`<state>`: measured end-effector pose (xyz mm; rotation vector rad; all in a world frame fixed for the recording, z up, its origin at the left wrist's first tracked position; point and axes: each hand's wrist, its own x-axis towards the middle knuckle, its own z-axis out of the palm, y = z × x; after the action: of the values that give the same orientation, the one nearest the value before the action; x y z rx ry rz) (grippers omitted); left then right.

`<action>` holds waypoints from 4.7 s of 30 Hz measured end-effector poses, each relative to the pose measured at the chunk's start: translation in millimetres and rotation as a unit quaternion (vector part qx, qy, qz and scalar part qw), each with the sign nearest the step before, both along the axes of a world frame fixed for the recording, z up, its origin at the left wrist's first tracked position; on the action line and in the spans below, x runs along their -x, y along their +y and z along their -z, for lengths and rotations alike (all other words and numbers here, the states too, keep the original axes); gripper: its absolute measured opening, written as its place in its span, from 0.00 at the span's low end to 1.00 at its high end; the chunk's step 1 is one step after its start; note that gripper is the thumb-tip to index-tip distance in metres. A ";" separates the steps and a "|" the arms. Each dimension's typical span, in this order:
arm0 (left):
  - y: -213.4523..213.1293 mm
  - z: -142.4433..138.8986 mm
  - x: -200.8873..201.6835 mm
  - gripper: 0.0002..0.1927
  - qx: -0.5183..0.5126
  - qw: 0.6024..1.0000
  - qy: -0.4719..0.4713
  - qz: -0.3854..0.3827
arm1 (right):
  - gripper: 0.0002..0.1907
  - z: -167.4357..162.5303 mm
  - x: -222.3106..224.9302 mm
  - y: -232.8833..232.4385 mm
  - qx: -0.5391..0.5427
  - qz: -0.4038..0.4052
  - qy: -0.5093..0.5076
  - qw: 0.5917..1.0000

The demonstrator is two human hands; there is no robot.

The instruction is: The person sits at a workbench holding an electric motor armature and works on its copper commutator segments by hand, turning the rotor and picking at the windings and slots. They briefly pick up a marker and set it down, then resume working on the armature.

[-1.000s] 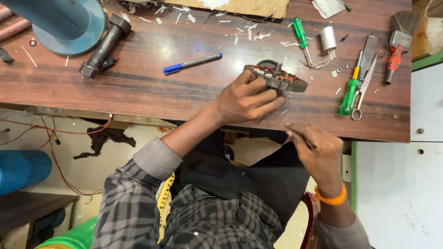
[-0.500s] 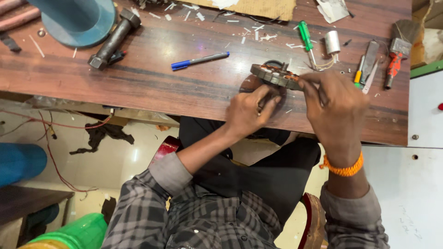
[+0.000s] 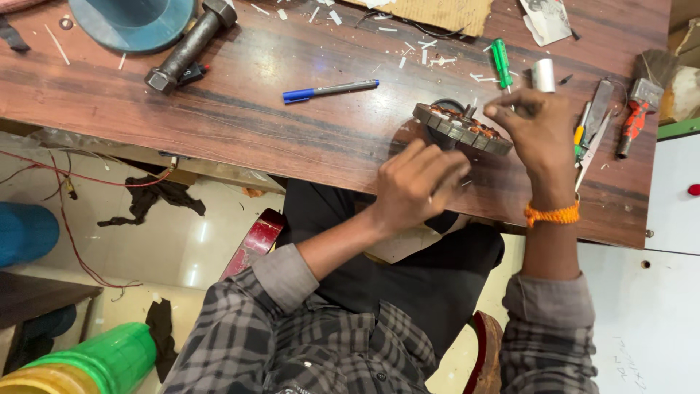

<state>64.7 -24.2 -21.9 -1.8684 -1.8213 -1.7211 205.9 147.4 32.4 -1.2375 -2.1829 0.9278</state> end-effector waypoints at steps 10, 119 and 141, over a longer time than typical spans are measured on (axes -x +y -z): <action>49.0 -12.5 57.7 0.40 -0.056 0.966 0.193 0.159 | 0.05 -57.0 -56.3 -78.3 0.096 0.052 0.152 0.982; 27.7 20.7 -3.8 0.10 0.122 0.919 -0.372 0.050 | 0.07 -2.3 1.0 -16.7 -0.011 0.015 0.012 1.000; 39.0 -25.0 72.1 0.36 -0.018 0.969 0.151 0.197 | 0.05 -25.2 -25.3 -127.3 -0.272 -0.079 -0.062 0.957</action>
<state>-7.5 14.8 3.1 -2.4428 -1.3696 -1.4318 231.2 20.1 57.6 -0.8803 -2.4318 0.2628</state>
